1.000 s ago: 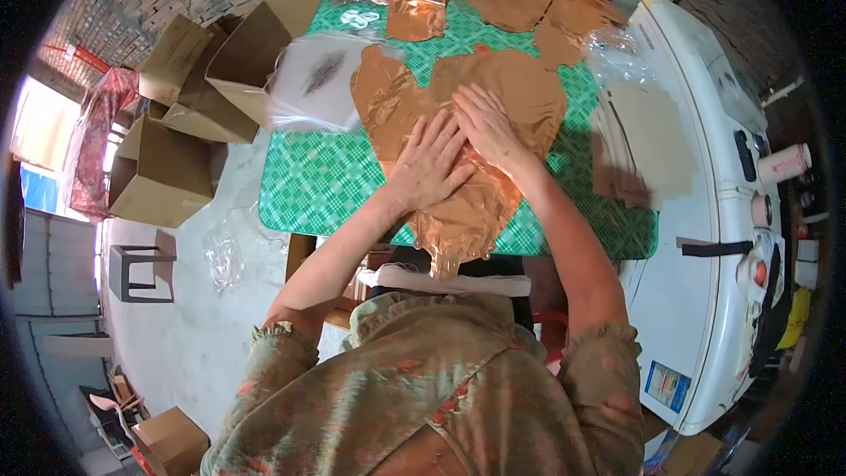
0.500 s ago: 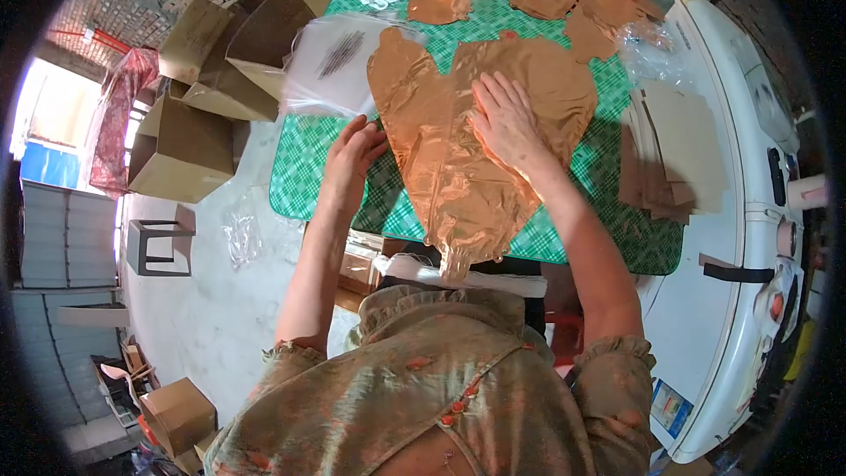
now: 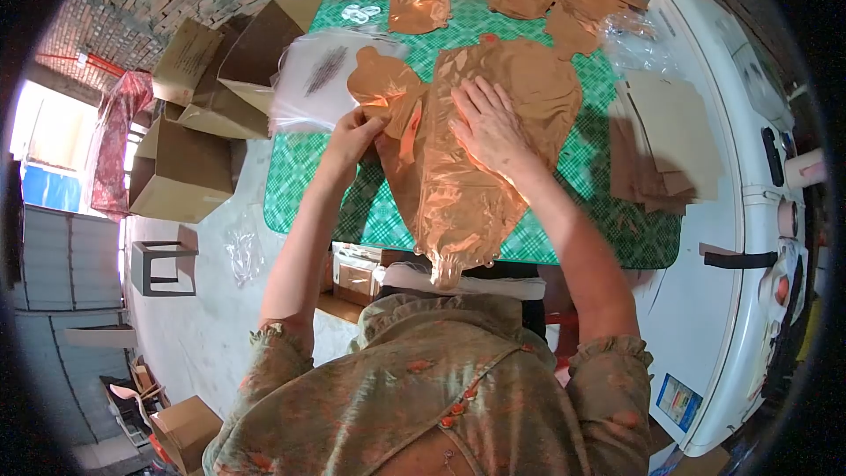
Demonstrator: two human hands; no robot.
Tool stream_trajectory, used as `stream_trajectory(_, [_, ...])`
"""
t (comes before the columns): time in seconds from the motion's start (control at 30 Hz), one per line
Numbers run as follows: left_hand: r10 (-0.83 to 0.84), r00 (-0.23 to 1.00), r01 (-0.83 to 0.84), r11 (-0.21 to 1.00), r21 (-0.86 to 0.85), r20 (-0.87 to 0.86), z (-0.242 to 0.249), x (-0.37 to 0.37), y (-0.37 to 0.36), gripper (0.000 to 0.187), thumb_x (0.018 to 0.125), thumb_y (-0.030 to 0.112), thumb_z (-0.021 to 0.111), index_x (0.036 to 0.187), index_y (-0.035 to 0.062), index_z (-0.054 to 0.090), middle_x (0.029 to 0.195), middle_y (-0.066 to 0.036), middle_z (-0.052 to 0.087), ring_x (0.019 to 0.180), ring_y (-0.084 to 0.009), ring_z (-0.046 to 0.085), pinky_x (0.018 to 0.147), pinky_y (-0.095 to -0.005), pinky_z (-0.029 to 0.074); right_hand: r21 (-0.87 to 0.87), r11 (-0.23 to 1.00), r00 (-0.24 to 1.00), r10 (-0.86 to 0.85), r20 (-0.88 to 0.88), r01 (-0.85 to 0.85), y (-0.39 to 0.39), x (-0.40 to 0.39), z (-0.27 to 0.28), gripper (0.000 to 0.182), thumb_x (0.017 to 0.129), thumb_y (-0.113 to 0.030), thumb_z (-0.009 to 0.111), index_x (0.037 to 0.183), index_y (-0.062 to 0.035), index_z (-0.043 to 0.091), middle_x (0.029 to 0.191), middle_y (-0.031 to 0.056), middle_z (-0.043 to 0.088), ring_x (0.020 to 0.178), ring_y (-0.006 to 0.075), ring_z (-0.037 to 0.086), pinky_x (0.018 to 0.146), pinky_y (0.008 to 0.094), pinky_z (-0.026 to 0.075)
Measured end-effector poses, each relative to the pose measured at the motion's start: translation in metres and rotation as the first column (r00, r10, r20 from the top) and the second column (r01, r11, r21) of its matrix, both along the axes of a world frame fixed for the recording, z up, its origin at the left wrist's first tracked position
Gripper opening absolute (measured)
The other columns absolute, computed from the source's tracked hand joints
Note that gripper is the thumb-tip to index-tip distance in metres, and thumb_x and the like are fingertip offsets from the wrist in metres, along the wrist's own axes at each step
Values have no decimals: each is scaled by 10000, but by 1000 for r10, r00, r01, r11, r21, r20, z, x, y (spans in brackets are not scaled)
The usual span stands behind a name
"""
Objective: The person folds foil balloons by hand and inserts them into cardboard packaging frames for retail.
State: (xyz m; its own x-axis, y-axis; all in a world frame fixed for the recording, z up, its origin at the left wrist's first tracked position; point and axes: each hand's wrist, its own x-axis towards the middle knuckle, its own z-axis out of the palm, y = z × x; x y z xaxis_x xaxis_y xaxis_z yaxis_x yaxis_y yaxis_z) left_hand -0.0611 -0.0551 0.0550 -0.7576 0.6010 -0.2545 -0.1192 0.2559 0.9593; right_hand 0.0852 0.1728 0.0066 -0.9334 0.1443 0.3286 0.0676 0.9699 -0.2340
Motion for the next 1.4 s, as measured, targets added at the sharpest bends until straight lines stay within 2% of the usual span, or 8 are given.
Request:
stream_trajectory(0.17, [-34,965,73,987,144,-258,-7,17,33,417,1021,236,664,1351,-6,588,1186,-40,673,1111,-133,608,949,-292,481,-3,1000,1000,-8,14,8,-1,1,1,588,1046,-371,521,1539,-56,458,1620,168,400,1538,344,290,1283,503,193])
stream_trajectory(0.27, [-100,987,142,901,411,-122,-3,37,52,601,1047,242,623,1556,-1,414,1435,-88,586,1297,-164,544,1112,-316,415,29,1000,999,-11,33,10,0,1,1,589,1042,-352,510,1548,-57,449,1625,168,394,1543,342,282,1288,501,187])
stream_trajectory(0.3, [-191,973,228,885,405,-130,-8,34,55,729,1062,249,580,1651,22,217,1641,-130,370,1489,-209,364,1226,-344,292,50,999,999,-13,45,11,-1,2,3,588,1040,-343,508,1548,-55,449,1626,170,393,1546,343,278,1289,501,185])
stream_trajectory(0.43, [-306,879,419,862,287,-365,-16,54,67,900,1066,357,544,1672,35,-38,1746,-184,19,1613,-275,20,1297,-390,93,49,997,990,-58,126,52,-4,1,10,594,1022,-322,510,1549,-56,449,1635,181,374,1556,354,256,1295,502,172])
stream_trajectory(0.67, [-260,853,376,907,190,-452,-11,55,53,860,1080,455,464,1653,-31,44,1733,-243,51,1617,-363,15,1308,-442,69,-130,991,999,-9,35,14,0,-1,8,615,1010,-346,536,1552,-72,436,1630,180,376,1526,376,295,1278,532,184])
stream_trajectory(0.9, [-362,130,17,931,-363,-923,-42,53,42,699,1063,430,473,1548,-67,399,1623,-249,383,1533,-405,310,1262,-541,206,-243,967,997,74,1,-72,6,3,-1,563,995,-325,567,1482,-54,495,1548,212,478,1444,411,398,1238,532,248])
stream_trajectory(1.3, [-443,131,0,895,-447,-887,-41,63,45,701,1065,541,413,1561,47,448,1629,-197,404,1547,-331,309,1256,-587,162,-270,961,996,-45,82,66,3,4,5,533,972,-206,603,1468,-29,517,1487,220,537,1376,441,461,1167,518,348])
stream_trajectory(1.4, [-457,136,3,887,-461,-879,-39,64,46,692,1060,553,417,1569,84,451,1633,-196,398,1549,-333,302,1253,-595,156,-45,996,977,72,-200,-83,27,-7,-6,495,926,-84,588,1414,-20,548,1446,229,548,1349,450,472,1172,541,338])
